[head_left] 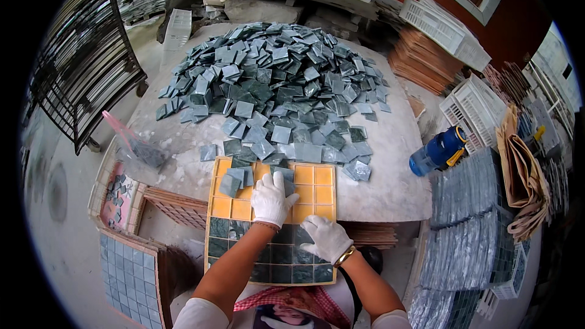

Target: The person places small green square tiles into a yellow grid frame on a table, arranging them one by one to form a tiled panel. The person then flips the completed panel and sets it aside before starting a new panel.

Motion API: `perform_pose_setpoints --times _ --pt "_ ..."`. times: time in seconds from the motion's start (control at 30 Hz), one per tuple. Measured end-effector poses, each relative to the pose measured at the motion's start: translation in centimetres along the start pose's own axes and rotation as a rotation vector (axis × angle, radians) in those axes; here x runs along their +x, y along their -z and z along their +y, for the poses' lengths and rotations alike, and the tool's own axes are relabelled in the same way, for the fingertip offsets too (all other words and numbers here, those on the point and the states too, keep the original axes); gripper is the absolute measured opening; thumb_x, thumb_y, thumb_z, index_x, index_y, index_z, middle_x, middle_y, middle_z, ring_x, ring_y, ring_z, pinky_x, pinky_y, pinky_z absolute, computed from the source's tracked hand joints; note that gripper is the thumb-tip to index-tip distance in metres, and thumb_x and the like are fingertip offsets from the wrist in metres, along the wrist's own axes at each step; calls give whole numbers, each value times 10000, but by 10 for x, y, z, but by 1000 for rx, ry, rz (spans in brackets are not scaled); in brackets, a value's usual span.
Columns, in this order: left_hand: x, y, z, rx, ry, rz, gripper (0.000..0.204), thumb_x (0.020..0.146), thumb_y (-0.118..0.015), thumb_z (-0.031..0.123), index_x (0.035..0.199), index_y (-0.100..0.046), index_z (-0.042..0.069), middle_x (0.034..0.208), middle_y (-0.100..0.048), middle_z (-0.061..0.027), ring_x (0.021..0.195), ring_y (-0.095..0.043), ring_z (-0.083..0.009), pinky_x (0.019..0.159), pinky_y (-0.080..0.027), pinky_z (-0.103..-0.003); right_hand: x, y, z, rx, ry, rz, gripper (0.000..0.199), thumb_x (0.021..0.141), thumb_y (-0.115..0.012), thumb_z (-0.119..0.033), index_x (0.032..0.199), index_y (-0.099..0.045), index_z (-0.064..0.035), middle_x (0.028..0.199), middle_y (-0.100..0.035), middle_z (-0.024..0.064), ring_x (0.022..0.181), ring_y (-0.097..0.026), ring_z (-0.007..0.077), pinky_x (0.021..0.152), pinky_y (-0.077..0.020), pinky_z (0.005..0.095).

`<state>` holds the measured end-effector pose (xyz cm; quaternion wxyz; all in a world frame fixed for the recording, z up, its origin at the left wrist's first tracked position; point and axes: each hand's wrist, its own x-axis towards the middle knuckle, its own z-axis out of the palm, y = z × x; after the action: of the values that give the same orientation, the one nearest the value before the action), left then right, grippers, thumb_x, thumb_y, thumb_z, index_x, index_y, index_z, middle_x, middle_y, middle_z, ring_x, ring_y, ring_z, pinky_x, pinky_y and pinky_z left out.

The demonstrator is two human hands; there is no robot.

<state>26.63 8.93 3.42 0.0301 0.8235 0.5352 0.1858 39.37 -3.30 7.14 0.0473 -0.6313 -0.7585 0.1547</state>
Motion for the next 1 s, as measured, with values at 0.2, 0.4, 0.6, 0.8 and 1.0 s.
perform_pose_setpoints --times 0.2,0.4,0.6,0.8,1.0 --pt "-2 -10 -23 -114 -18 -12 520 701 -736 349 1041 -459 70 928 -549 -117 873 -591 -308 666 -506 -428 -4 6 38 44 -239 156 517 700 -760 -287 1116 -545 -68 1122 -547 98 966 -598 291 816 -502 385" --pt "-8 -1 -24 -260 78 -73 614 729 -725 328 1211 -445 68 1025 -580 -138 911 -591 -342 771 -479 -445 8 -4 75 205 -69 162 458 702 -754 -228 1087 -600 -33 1101 -560 115 1006 -565 292 883 -469 356" --pt "-4 -12 -21 -363 124 -29 566 713 -750 271 1191 -492 110 1023 -591 -128 905 -598 -324 743 -486 -424 12 4 75 150 -39 11 458 723 -731 -168 1147 -587 -70 1102 -555 118 1000 -576 300 863 -480 376" --pt "-12 12 -12 -694 -242 51 209 769 -614 9 965 -605 83 921 -603 -103 826 -601 -302 697 -502 -362 15 20 60 98 -161 -33 483 740 -715 -185 1185 -560 -82 1142 -554 95 1021 -576 290 864 -482 376" --pt "-42 8 -27 -371 -714 -40 368 731 -623 90 1097 -582 87 1130 -562 -117 1054 -544 -308 870 -461 -431 -13 -4 63 207 -99 177 452 741 -720 -190 1157 -577 -86 1225 -531 86 1032 -580 288 865 -482 380"
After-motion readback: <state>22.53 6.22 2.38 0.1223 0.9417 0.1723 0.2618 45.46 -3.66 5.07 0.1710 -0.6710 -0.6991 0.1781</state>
